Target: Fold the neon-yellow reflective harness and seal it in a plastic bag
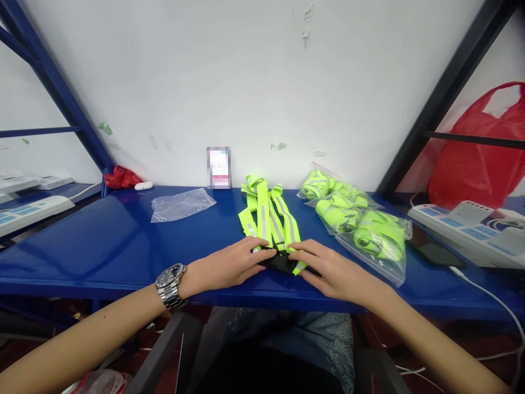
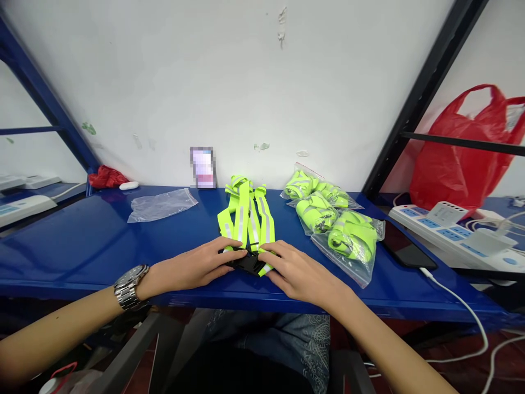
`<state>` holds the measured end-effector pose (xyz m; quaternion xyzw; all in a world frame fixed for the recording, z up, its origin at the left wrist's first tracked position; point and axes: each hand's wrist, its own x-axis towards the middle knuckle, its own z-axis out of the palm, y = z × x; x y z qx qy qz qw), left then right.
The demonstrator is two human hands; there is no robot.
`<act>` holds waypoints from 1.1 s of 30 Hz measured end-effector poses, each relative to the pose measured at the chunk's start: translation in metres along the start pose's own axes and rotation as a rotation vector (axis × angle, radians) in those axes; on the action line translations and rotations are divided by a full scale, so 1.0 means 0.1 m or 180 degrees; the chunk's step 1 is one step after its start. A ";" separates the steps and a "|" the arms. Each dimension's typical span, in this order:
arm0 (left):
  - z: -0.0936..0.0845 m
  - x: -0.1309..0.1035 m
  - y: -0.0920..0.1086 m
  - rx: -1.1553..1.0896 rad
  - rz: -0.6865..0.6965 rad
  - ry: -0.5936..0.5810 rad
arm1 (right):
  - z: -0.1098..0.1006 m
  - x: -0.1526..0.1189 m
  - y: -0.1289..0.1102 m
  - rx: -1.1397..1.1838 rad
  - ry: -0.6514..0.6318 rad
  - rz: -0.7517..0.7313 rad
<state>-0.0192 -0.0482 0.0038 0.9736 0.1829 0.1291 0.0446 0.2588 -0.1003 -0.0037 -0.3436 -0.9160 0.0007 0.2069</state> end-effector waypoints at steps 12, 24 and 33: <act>-0.06 -0.04 -0.18 0.0103 -0.0591 0.0316 | -0.03 0.13 0.15 0.0875 0.0508 0.0743; -0.10 0.09 -0.39 0.0890 0.0009 0.0297 | -0.11 0.01 0.32 0.0033 0.0705 0.0085; -0.19 0.08 -0.42 0.0735 0.0143 0.0513 | -0.10 0.04 0.12 -0.0359 -0.0205 -0.0193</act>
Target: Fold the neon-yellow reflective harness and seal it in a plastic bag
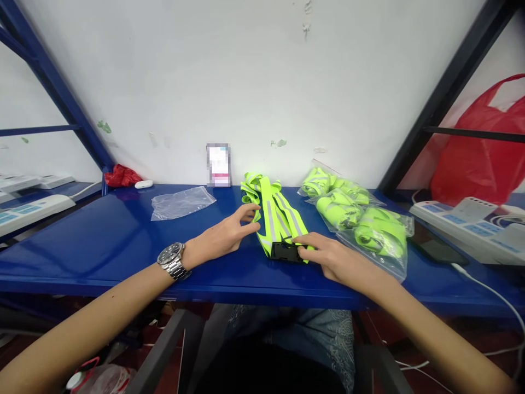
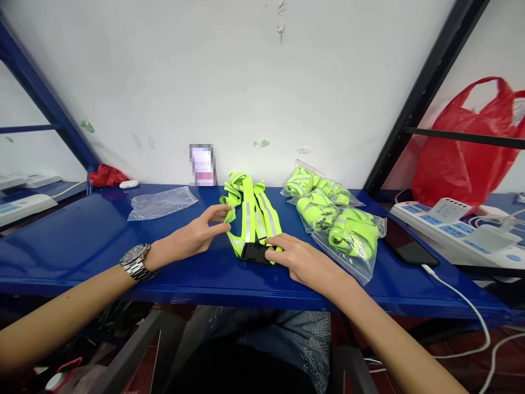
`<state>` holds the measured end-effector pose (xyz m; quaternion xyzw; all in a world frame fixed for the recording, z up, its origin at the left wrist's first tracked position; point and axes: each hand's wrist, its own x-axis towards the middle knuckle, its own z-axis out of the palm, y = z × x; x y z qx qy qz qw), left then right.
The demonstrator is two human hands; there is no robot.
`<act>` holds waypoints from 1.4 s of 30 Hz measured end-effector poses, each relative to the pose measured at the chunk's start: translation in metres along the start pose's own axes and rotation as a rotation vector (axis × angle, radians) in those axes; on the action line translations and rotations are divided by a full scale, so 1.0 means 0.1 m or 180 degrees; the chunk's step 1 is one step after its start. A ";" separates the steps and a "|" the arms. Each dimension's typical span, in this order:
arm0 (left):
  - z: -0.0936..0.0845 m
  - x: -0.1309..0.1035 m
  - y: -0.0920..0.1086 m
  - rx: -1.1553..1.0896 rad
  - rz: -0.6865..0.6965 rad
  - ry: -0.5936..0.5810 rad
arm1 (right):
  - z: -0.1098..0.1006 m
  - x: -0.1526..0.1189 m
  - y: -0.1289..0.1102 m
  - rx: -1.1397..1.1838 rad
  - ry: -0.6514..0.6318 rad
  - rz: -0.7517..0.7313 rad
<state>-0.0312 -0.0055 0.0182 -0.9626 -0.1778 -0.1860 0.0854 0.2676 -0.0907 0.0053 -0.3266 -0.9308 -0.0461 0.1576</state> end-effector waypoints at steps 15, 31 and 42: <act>0.25 0.26 0.46 -0.0840 -0.0235 0.0073 | 0.19 -0.01 0.03 0.0367 0.0390 0.0066; 0.26 0.20 0.48 0.0595 0.0110 0.0161 | 0.18 0.02 -0.12 0.1012 0.1075 0.1658; 0.27 0.17 0.51 0.0730 0.0063 0.0295 | 0.30 0.47 -0.25 -0.0082 0.1078 0.2379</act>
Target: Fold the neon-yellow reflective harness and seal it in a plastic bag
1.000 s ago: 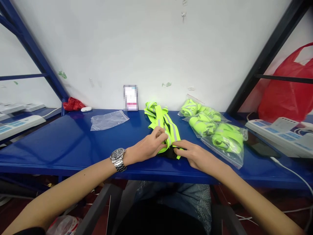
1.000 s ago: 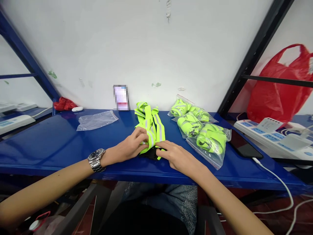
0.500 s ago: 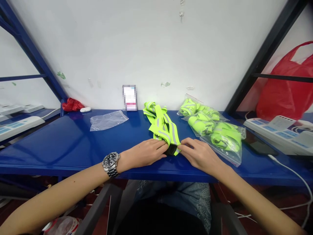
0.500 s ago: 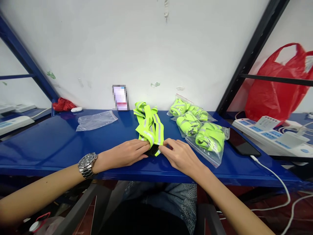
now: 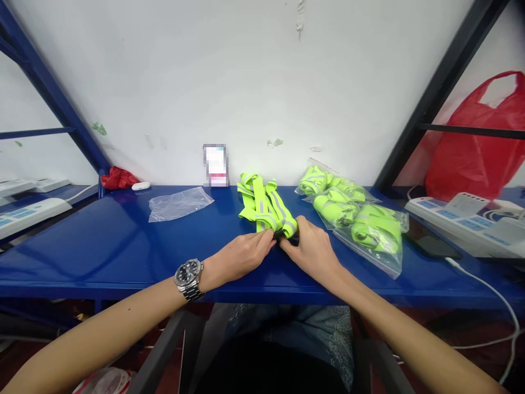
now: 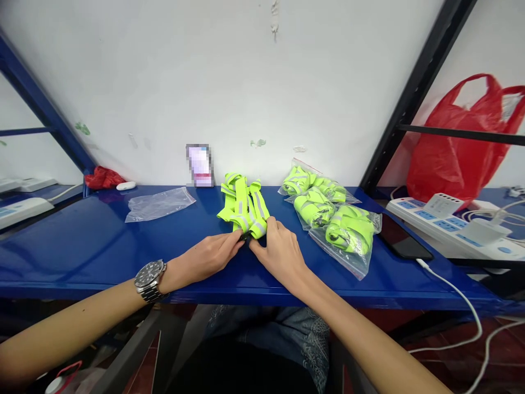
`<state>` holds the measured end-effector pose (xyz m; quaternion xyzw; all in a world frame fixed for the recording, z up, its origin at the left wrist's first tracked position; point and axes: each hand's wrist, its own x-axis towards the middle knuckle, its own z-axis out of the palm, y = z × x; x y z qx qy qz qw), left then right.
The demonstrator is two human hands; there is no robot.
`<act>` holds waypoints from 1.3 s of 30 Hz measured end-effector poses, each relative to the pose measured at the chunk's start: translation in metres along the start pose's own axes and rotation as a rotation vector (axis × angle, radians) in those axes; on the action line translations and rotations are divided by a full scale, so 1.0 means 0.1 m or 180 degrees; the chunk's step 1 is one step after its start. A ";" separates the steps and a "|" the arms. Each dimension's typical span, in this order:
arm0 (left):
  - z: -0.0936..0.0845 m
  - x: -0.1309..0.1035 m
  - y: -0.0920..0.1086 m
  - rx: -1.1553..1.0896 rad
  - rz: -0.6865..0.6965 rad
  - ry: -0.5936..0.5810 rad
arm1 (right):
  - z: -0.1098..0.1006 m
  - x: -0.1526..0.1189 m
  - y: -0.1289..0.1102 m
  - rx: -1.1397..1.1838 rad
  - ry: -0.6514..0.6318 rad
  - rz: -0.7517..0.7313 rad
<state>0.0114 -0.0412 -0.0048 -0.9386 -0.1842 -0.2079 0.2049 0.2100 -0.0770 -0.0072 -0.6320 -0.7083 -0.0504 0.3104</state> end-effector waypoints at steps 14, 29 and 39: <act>-0.14 -0.02 -0.04 -0.0278 0.0316 -0.0828 | -0.22 -0.12 0.41 -0.1583 0.0291 -0.1401; -0.10 -0.01 0.06 -0.0372 0.0171 -0.0564 | -0.16 0.23 0.23 0.0452 0.0680 -0.1585; -0.11 -0.08 0.10 -0.0255 -0.0053 -0.0293 | -0.13 -0.01 0.12 0.0819 -0.0533 -0.1888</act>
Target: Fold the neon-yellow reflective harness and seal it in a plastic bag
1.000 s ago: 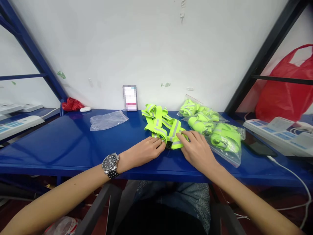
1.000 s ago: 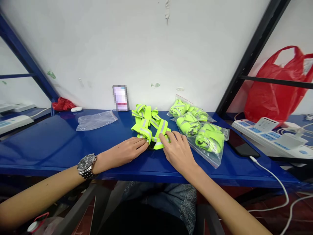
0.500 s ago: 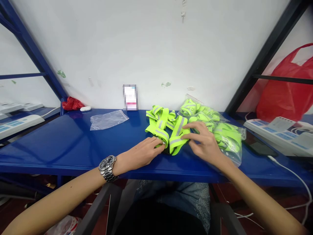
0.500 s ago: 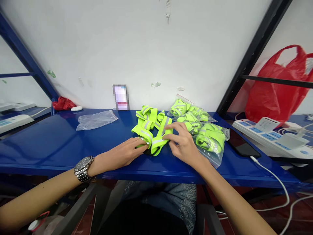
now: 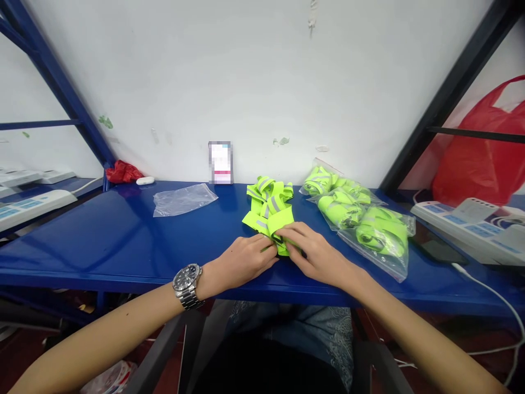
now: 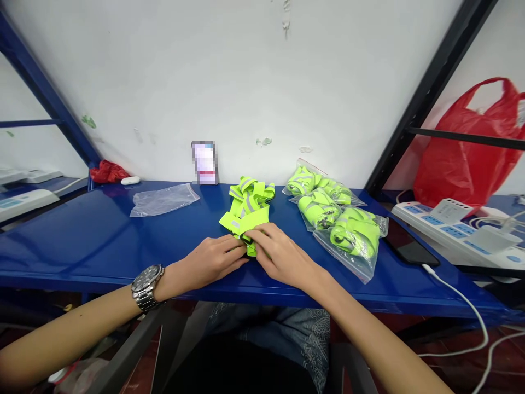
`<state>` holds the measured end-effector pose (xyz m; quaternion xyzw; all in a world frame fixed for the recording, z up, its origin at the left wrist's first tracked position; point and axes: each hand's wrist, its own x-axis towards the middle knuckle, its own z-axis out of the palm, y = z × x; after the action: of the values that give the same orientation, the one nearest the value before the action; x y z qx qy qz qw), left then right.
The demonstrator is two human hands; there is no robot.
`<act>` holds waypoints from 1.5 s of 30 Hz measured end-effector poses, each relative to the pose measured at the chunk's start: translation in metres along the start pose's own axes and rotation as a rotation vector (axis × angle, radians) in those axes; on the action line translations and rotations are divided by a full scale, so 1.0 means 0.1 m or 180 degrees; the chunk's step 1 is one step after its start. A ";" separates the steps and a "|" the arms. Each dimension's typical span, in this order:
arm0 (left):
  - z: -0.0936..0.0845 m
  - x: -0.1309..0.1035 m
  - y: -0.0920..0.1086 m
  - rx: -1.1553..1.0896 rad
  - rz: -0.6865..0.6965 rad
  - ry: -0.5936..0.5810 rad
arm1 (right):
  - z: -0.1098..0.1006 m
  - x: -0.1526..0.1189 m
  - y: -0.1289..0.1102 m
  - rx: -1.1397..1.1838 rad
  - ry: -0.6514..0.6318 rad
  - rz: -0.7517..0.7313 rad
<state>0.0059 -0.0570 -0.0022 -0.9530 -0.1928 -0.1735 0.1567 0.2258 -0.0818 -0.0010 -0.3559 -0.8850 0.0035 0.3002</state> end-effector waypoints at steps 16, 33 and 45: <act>-0.27 0.04 -0.04 0.0604 0.0559 -0.0242 | -0.09 -0.02 -0.06 -0.1190 -0.0954 -0.0362; -0.17 -0.06 -0.30 -0.1213 -0.0333 -0.0175 | -0.14 0.01 0.05 0.0318 -0.0481 0.0103; 0.04 -0.09 -0.29 -0.0787 -0.0507 0.0197 | 0.01 0.33 0.31 0.1748 -0.0804 0.1675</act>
<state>-0.0130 -0.0325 -0.0029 -0.9409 -0.2399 -0.2371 0.0298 0.2263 -0.0373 0.0091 -0.4737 -0.7597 0.3605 0.2618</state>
